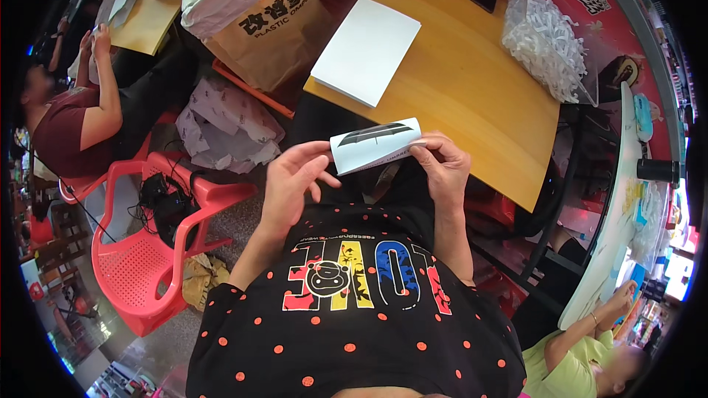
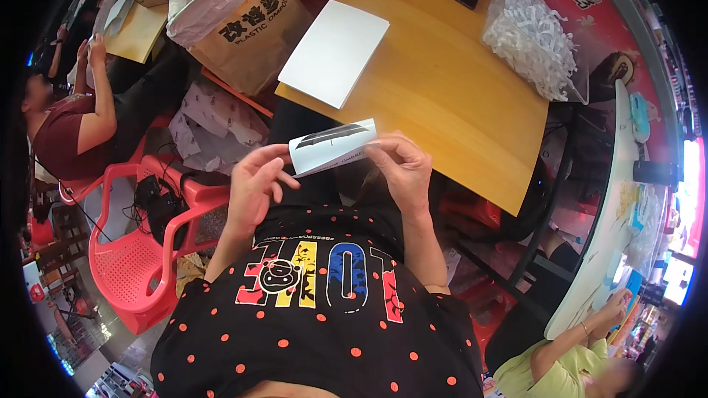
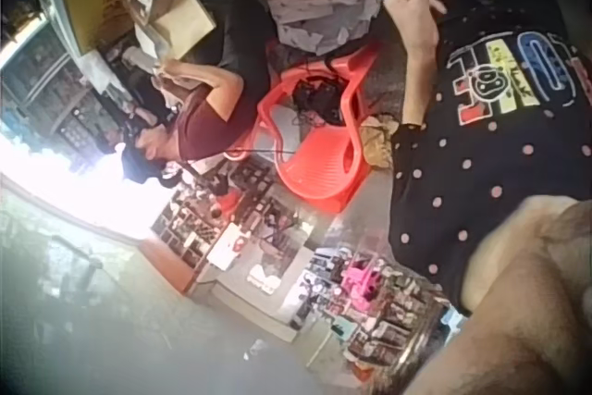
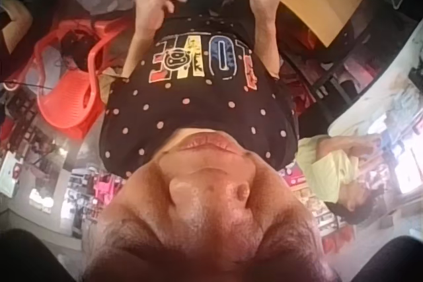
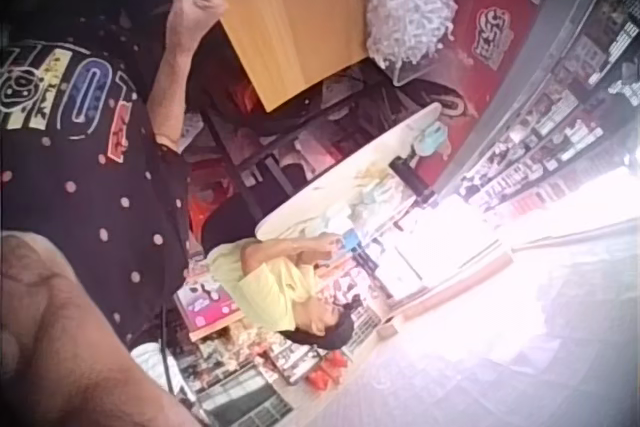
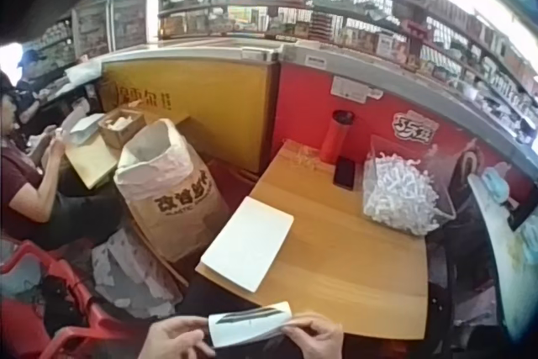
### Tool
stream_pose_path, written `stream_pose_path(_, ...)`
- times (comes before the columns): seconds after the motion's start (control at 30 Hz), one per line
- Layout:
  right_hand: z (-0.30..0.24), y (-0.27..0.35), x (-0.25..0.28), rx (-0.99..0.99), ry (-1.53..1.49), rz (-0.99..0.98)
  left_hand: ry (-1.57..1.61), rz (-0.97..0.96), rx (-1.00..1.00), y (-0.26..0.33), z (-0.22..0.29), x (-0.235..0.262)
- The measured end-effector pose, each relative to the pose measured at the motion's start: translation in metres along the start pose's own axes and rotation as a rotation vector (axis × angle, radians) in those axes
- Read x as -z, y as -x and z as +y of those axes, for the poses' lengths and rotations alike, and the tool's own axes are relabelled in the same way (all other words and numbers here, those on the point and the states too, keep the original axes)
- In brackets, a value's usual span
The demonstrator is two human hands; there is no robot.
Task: Applying labels to the sides of small white boxes.
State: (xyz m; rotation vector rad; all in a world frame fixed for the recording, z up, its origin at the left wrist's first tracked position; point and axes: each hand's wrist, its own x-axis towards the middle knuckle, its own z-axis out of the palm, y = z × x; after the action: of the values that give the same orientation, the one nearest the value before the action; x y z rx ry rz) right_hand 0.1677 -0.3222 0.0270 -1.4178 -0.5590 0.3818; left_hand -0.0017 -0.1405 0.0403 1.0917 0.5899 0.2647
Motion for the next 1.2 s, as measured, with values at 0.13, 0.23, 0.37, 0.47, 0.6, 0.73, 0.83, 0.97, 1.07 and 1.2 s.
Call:
stream_pose_path(0.13,0.002,0.0,-0.005,-0.024,-0.062,-0.045,0.247,-0.205,0.305,-0.003,0.004,-0.003)
stream_pose_path(0.23,0.006,0.002,-0.006,-0.119,-0.185,0.014,0.26,-0.224,0.334,-0.006,-0.002,-0.002)
stream_pose_path(0.37,0.013,0.004,-0.007,-0.177,-0.248,0.074,0.353,-0.142,0.308,-0.007,-0.009,-0.011)
stream_pose_path(0.47,0.016,0.003,-0.007,-0.209,-0.248,0.081,0.47,-0.154,0.255,-0.008,-0.009,-0.015)
stream_pose_path(0.6,0.016,0.002,-0.008,-0.233,-0.247,0.068,0.146,-0.124,0.021,-0.003,-0.019,-0.022)
stream_pose_path(0.73,0.014,0.001,-0.011,-0.298,-0.283,0.06,0.087,-0.004,-0.014,-0.006,-0.025,-0.024)
stream_pose_path(0.83,0.006,-0.001,-0.017,-0.358,-0.354,0.055,0.041,0.029,-0.08,-0.008,-0.029,-0.023)
stream_pose_path(0.97,0.02,0.001,-0.009,-0.353,-0.315,-0.011,0.06,0.031,-0.053,-0.01,-0.029,-0.022)
stream_pose_path(1.07,0.025,0.0,-0.009,-0.37,-0.325,0.004,0.07,0.024,-0.034,-0.011,-0.029,-0.023)
stream_pose_path(1.2,0.028,-0.001,-0.01,-0.377,-0.319,0.011,0.078,0.007,0.001,-0.011,-0.028,-0.021)
